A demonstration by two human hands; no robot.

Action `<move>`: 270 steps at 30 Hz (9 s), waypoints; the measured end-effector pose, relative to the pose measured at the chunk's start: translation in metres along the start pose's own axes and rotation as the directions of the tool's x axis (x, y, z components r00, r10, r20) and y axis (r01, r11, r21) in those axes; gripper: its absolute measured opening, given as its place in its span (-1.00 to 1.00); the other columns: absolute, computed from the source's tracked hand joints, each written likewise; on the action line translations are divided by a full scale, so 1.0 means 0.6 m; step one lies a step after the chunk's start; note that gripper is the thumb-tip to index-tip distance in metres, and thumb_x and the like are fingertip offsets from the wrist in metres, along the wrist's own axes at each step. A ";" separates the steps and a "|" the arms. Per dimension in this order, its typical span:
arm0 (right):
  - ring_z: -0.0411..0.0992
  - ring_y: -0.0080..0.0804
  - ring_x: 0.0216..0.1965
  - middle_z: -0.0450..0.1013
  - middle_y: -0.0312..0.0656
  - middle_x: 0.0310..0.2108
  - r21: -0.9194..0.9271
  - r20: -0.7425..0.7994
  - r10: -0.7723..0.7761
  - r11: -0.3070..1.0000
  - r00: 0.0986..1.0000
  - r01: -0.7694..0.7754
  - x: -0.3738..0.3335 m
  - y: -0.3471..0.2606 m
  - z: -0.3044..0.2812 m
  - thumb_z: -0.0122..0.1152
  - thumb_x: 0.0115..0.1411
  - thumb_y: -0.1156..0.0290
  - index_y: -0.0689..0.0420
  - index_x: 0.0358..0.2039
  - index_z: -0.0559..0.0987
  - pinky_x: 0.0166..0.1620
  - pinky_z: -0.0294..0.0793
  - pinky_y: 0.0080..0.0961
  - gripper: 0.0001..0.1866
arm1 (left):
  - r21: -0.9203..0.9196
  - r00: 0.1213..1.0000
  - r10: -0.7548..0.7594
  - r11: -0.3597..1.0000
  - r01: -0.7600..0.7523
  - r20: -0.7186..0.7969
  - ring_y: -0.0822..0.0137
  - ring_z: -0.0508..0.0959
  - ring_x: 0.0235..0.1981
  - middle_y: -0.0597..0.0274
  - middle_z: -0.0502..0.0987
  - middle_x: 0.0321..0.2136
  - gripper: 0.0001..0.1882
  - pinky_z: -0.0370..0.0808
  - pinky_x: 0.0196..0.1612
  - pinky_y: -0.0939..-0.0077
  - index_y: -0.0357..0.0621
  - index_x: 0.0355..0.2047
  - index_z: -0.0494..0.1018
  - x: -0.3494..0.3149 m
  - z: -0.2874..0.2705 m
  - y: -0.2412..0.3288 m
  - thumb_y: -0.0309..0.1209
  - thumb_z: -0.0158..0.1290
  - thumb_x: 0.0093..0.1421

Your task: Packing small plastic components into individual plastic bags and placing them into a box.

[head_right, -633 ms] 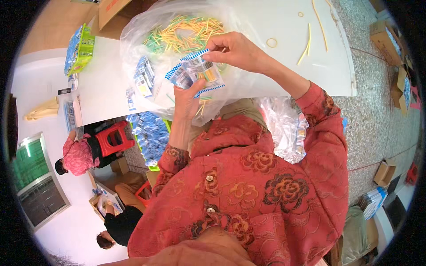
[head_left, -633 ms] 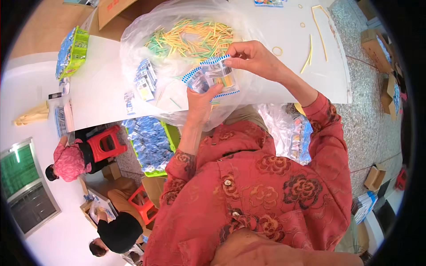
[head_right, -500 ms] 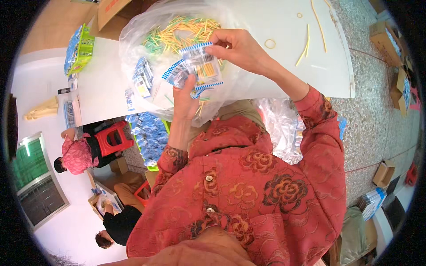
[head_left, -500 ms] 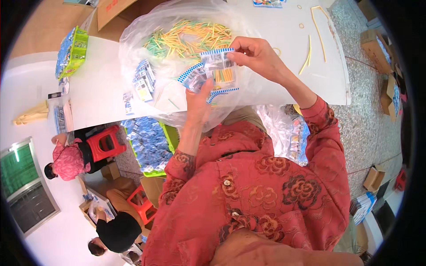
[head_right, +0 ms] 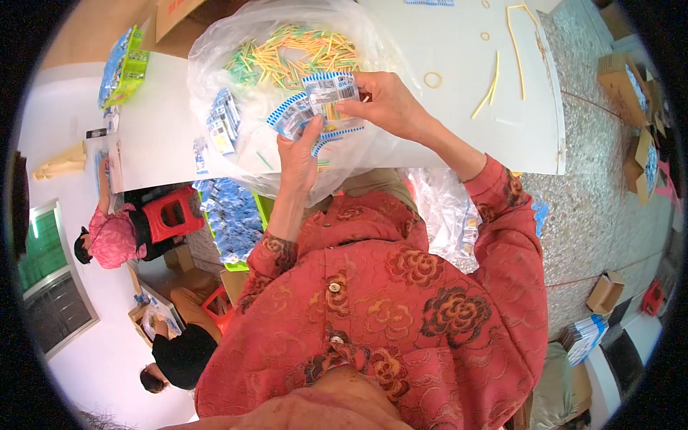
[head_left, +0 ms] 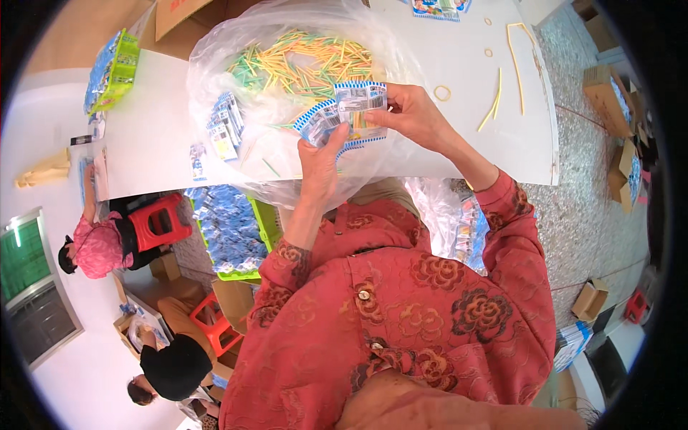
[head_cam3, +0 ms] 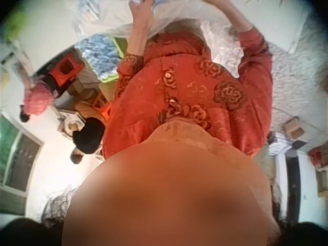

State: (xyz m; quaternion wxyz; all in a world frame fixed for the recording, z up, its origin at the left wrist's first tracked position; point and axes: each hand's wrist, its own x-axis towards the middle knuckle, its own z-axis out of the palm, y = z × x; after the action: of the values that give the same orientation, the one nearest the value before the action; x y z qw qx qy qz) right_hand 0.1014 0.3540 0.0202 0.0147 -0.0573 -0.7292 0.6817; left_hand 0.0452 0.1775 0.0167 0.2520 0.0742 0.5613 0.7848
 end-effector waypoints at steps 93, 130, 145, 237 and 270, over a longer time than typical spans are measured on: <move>0.37 -0.22 -0.46 0.39 -0.11 -0.50 -0.423 0.304 -0.392 0.761 0.868 0.492 0.060 -0.105 0.235 0.18 -0.04 0.48 0.22 -0.41 0.49 -0.41 0.33 -0.43 -0.85 | 0.286 0.983 0.148 0.951 -0.113 -0.105 0.59 0.45 -0.47 0.36 0.52 -0.46 -0.78 0.40 -0.37 0.69 -0.27 -0.36 0.50 -0.095 -0.190 0.098 -0.59 0.18 -0.08; 0.39 -0.39 -0.47 0.38 -0.22 -0.47 -0.492 0.342 -0.542 0.592 0.767 0.638 0.029 -0.098 0.201 0.17 -0.05 0.53 0.17 -0.43 0.44 -0.45 0.38 -0.51 -0.87 | 0.154 0.997 0.046 0.987 -0.054 0.054 0.58 0.46 -0.45 0.36 0.52 -0.46 -0.77 0.42 -0.34 0.68 -0.27 -0.34 0.48 -0.075 -0.178 0.059 -0.62 0.18 -0.08; 0.42 -0.15 -0.35 0.40 -0.12 -0.41 -0.995 -0.081 -0.057 0.062 0.995 -0.077 0.000 0.063 -0.034 0.01 0.02 0.50 0.12 -0.35 0.39 -0.30 0.42 -0.27 -0.86 | 0.005 1.000 0.013 1.000 -0.013 -0.012 0.50 0.49 -0.39 0.26 0.52 -0.38 -0.68 0.45 -0.28 0.61 -0.31 -0.25 0.44 -0.067 -0.187 0.048 -0.63 0.18 -0.08; 0.31 -0.71 -0.47 0.43 -0.35 -0.50 -0.376 0.121 -0.268 0.879 0.956 0.293 0.056 -0.136 0.085 0.12 0.09 0.41 0.19 -0.34 0.48 -0.41 0.32 -0.70 -0.85 | 0.197 0.981 0.081 0.974 -0.116 0.174 0.61 0.44 -0.48 0.38 0.53 -0.47 -0.76 0.38 -0.38 0.70 -0.26 -0.35 0.50 0.010 -0.093 0.050 -0.54 0.21 -0.09; 0.27 -0.73 -0.49 0.39 -0.37 -0.48 -0.435 -0.064 -0.385 0.841 0.921 0.321 0.099 -0.119 0.072 0.03 0.15 0.49 0.19 -0.20 0.50 -0.43 0.30 -0.74 -0.80 | -0.051 0.982 0.043 0.998 -0.034 0.182 0.50 0.50 -0.33 0.28 0.52 -0.32 -0.68 0.44 -0.22 0.60 -0.24 -0.21 0.43 0.057 -0.111 0.037 -0.60 0.13 -0.03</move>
State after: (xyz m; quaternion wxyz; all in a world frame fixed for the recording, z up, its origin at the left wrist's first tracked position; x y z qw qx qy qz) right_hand 0.0337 0.3126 0.0851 0.1821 0.0256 -0.8522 0.4898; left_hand -0.0178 0.1322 0.0072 0.2889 0.1506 0.5152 0.7927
